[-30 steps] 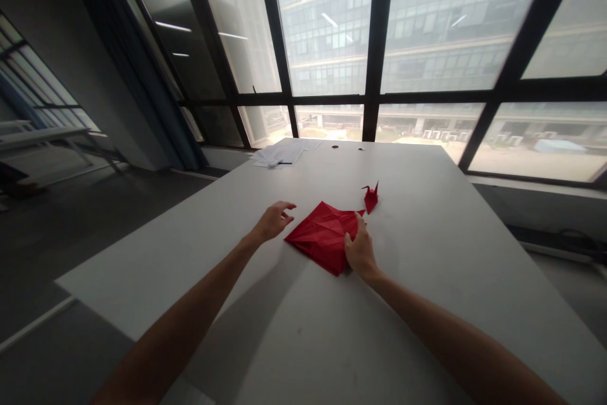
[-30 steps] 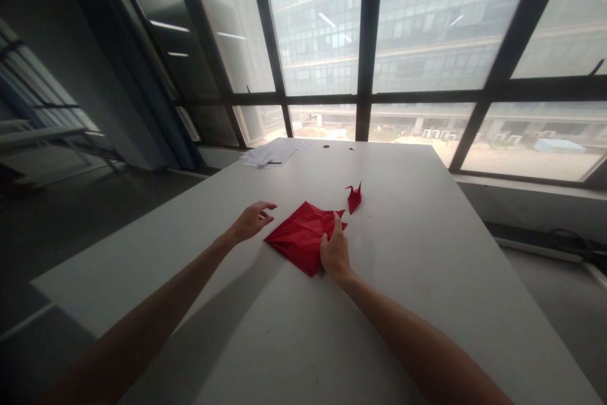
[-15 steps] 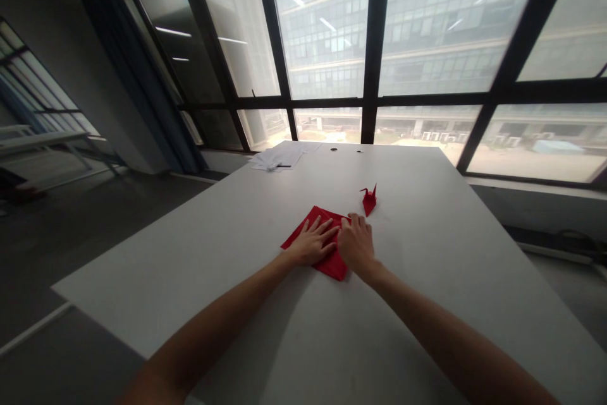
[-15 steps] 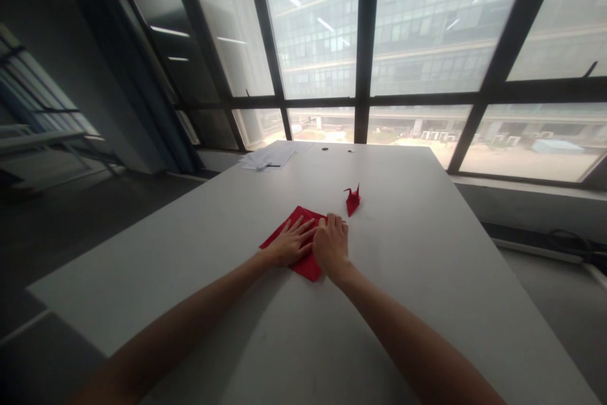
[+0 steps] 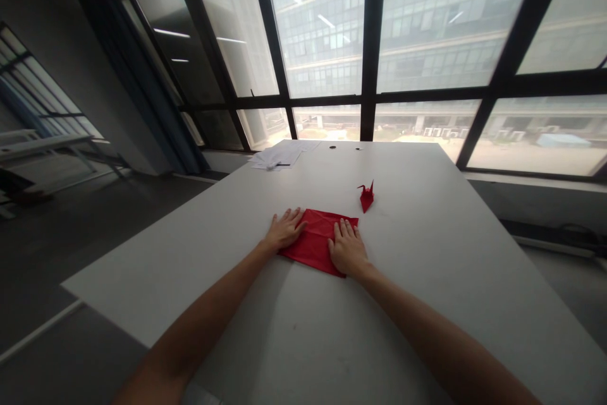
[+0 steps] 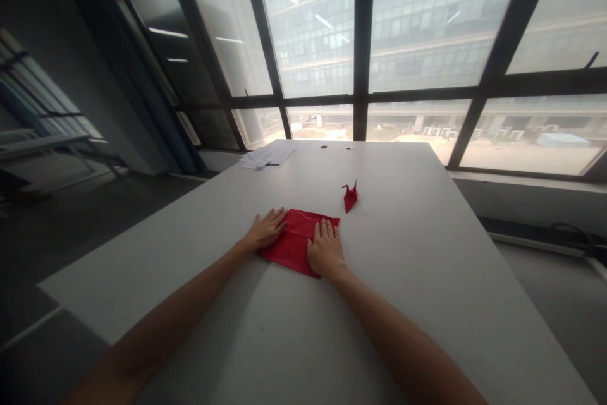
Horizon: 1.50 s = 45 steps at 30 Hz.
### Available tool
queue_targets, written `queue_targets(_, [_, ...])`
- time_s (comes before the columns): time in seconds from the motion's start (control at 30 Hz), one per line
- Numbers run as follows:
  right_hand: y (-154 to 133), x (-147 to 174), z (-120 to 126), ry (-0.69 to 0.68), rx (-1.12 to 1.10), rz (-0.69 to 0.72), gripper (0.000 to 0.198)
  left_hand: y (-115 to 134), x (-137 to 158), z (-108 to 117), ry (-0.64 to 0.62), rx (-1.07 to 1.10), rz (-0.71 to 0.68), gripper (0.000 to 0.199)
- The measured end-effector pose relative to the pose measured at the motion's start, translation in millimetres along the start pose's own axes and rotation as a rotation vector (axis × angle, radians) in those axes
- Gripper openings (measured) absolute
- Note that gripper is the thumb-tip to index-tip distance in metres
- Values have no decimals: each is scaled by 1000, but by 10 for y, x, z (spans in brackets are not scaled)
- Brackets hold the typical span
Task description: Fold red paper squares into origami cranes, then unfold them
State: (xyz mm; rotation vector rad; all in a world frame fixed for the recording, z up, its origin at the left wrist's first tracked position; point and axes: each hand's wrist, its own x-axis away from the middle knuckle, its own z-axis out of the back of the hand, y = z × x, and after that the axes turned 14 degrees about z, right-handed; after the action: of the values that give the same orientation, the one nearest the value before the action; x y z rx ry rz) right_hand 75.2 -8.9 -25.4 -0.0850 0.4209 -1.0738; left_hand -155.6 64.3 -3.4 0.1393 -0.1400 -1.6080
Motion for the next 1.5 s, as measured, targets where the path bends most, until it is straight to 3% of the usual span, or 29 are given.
queue_targets(0.07, [-18,-6,1,1,7,-5,64,-43,-26,78,30,-29,45,54])
queue_targets(0.17, [-28,-6,-1,11,17,-7,64,139,5,75,94,-45,31,56])
queue_targets(0.3, [-25,4,1,1,19,-6,65,506,32,-76,34,-92,-264,54])
queue_targets(0.33, [-23,6,1,-1,17,-8,65,534,14,-97,-4,-107,-267,55])
queue_targets(0.47, [-14,8,-7,10,8,-7,65,275,-132,-38,-32,-94,-24,57])
queue_targets(0.57, [-10,1,-14,2,-1,-8,65,-39,-183,48,1,-69,74,57])
queue_targets(0.67, [-10,-4,-4,-14,-18,-15,65,-148,-95,66,53,-33,111,57])
queue_targets(0.73, [-14,-6,10,-14,-30,-18,65,-75,21,53,76,-2,67,54])
queue_targets(0.83, [-22,-14,31,-12,-54,-32,65,164,201,19,116,55,-170,50])
queue_targets(0.97, [-12,-25,41,-14,-100,-63,66,429,331,-78,44,43,-389,53])
queue_targets(1.1, [22,-14,73,30,-184,-67,63,402,375,-164,-25,57,-412,56])
queue_targets(1.5, [12,48,224,116,-278,-7,52,285,510,-212,1,-22,-417,56])
